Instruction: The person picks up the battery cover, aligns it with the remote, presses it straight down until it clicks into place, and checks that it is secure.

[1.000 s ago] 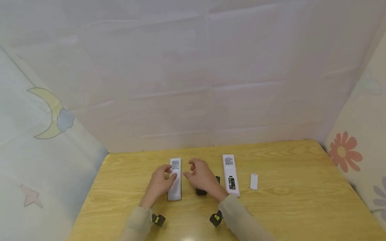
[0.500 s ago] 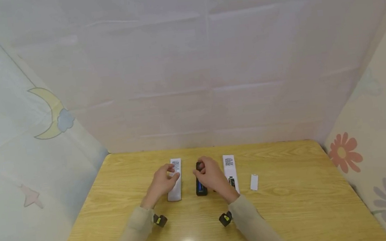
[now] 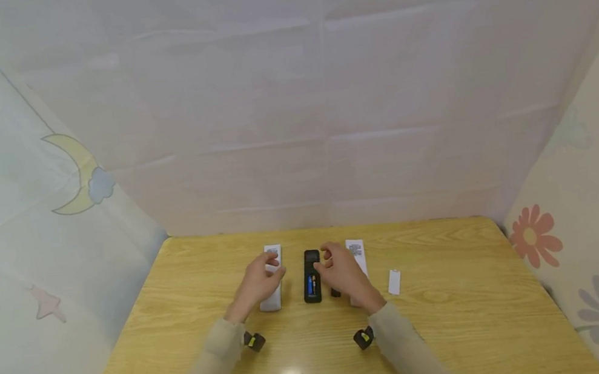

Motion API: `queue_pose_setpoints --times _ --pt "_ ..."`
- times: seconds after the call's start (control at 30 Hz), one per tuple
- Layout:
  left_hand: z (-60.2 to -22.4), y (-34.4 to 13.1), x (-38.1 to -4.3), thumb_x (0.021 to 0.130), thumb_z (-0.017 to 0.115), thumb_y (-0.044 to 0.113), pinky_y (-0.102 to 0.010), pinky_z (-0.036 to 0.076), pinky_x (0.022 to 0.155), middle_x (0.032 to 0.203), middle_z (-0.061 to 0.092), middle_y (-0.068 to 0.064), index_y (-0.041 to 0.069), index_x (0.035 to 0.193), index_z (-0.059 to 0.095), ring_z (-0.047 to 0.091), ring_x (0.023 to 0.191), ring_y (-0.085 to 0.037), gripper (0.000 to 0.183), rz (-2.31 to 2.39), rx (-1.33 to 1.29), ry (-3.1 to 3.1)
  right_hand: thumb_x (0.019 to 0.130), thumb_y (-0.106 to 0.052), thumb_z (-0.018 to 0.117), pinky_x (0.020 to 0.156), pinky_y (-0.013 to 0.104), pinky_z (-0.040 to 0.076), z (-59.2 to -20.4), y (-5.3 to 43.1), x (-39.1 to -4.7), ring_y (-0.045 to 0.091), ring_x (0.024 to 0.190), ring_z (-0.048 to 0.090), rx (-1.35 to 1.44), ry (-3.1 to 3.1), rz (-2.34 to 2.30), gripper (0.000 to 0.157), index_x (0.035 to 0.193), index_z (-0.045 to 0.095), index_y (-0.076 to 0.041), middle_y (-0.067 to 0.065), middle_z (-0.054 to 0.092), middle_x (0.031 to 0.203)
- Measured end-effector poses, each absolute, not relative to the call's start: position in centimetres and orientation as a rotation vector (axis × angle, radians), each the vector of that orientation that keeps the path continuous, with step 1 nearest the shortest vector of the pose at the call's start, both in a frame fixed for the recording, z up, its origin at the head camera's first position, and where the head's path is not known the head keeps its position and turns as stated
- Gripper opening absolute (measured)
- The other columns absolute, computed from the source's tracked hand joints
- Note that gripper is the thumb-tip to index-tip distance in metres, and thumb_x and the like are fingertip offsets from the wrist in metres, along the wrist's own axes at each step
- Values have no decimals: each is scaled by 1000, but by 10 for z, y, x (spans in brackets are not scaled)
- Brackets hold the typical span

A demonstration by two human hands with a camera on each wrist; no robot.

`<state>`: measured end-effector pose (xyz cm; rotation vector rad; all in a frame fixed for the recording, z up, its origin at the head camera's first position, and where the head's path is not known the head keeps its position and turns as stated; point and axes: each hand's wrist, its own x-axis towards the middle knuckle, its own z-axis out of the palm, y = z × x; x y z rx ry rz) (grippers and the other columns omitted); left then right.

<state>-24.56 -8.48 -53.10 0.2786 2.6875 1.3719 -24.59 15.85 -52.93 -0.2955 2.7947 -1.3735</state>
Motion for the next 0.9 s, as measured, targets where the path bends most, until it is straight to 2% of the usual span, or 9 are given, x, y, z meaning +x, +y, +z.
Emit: queue_pose_setpoints --times 0.53,0.7,0.9 --pt "-546 -65 -245 105 67 21 -35 62 80 131 66 -16 -4 147 55 69 99 -21 51 1380 319 2652 99 -10 76 78 37 65 -543 175 -249 30 102 73 -255 2786 -1328 51 142 58 9 21 65 119" --pt "-553 -57 -245 102 69 18 -34 61 80 128 66 -15 -5 144 56 68 98 -18 50 1364 316 2640 97 -8 78 77 36 64 -543 178 -247 27 99 71 -272 2782 -1308 51 139 58 11 23 64 120" --pt "-559 -48 -244 103 72 23 -40 61 86 129 68 -14 -3 144 56 67 101 -20 51 1278 314 2681 94 -7 81 79 38 62 -543 179 -245 22 94 67 -302 2799 -1215 51 137 60 10 22 64 118"
